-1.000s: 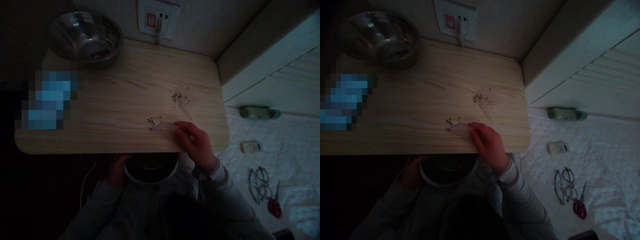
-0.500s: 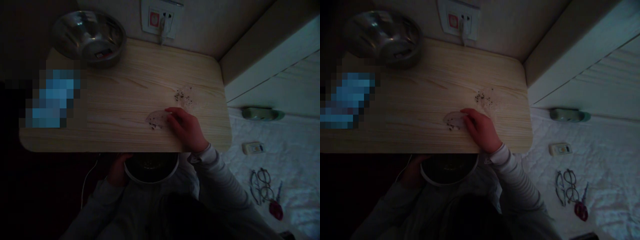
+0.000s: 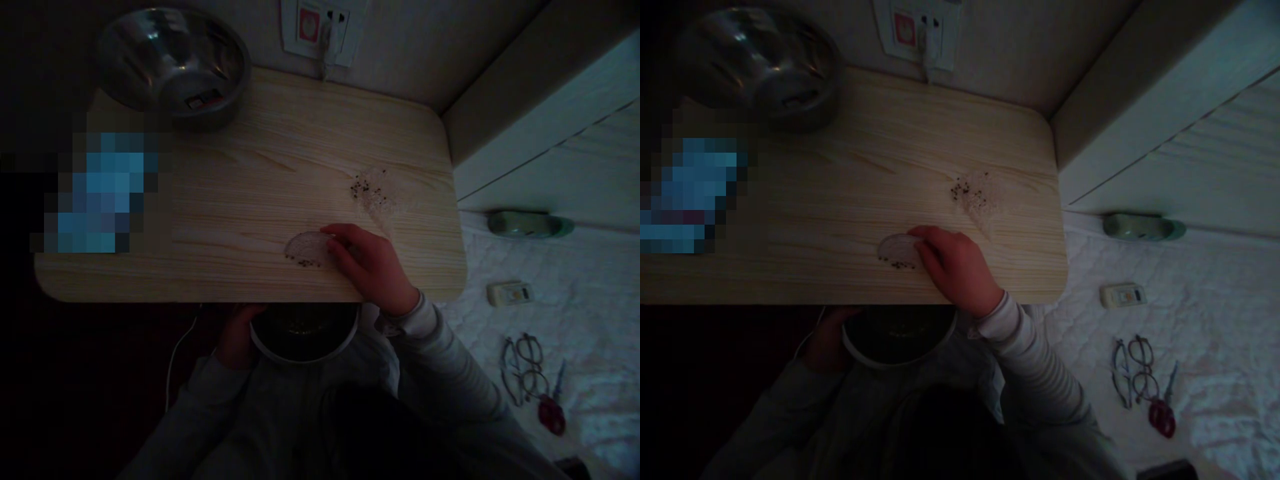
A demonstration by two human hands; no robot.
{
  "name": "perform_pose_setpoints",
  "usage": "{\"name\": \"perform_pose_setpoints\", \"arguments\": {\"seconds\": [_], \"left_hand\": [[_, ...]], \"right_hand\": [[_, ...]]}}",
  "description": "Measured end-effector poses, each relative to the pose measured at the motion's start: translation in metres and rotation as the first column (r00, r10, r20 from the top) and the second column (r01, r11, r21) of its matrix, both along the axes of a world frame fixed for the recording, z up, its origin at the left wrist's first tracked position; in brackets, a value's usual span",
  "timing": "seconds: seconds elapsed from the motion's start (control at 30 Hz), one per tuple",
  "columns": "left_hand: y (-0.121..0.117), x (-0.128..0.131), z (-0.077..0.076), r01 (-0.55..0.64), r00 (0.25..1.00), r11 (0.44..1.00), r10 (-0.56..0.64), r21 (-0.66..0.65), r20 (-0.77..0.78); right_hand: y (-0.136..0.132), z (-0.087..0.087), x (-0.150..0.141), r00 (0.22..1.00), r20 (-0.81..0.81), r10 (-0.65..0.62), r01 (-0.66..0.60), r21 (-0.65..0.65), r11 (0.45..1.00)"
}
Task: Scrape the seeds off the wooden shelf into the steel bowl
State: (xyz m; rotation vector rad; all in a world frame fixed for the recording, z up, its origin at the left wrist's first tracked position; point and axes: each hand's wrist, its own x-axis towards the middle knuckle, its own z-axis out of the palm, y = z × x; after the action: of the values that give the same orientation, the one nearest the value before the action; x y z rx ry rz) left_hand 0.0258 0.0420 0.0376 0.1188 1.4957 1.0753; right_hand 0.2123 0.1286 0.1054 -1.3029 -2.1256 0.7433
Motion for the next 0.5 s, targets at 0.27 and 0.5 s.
{"name": "perform_pose_setpoints", "arguments": {"seconds": [0.27,0.5], "left_hand": [[0.0,0.0,0.003,-0.018,0.998,0.997,0.023,-0.076,0.063],[-0.002,-0.001,0.001,0.005,0.996,0.997,0.002,-0.071,0.091]], "right_hand": [[-0.007,0.004,-0.002,0.999,0.031,-0.009,0.008,0.035,0.999],[-0.016,0.005,-0.006,0.997,0.078,0.024,-0.03,0.065,0.997]]}}
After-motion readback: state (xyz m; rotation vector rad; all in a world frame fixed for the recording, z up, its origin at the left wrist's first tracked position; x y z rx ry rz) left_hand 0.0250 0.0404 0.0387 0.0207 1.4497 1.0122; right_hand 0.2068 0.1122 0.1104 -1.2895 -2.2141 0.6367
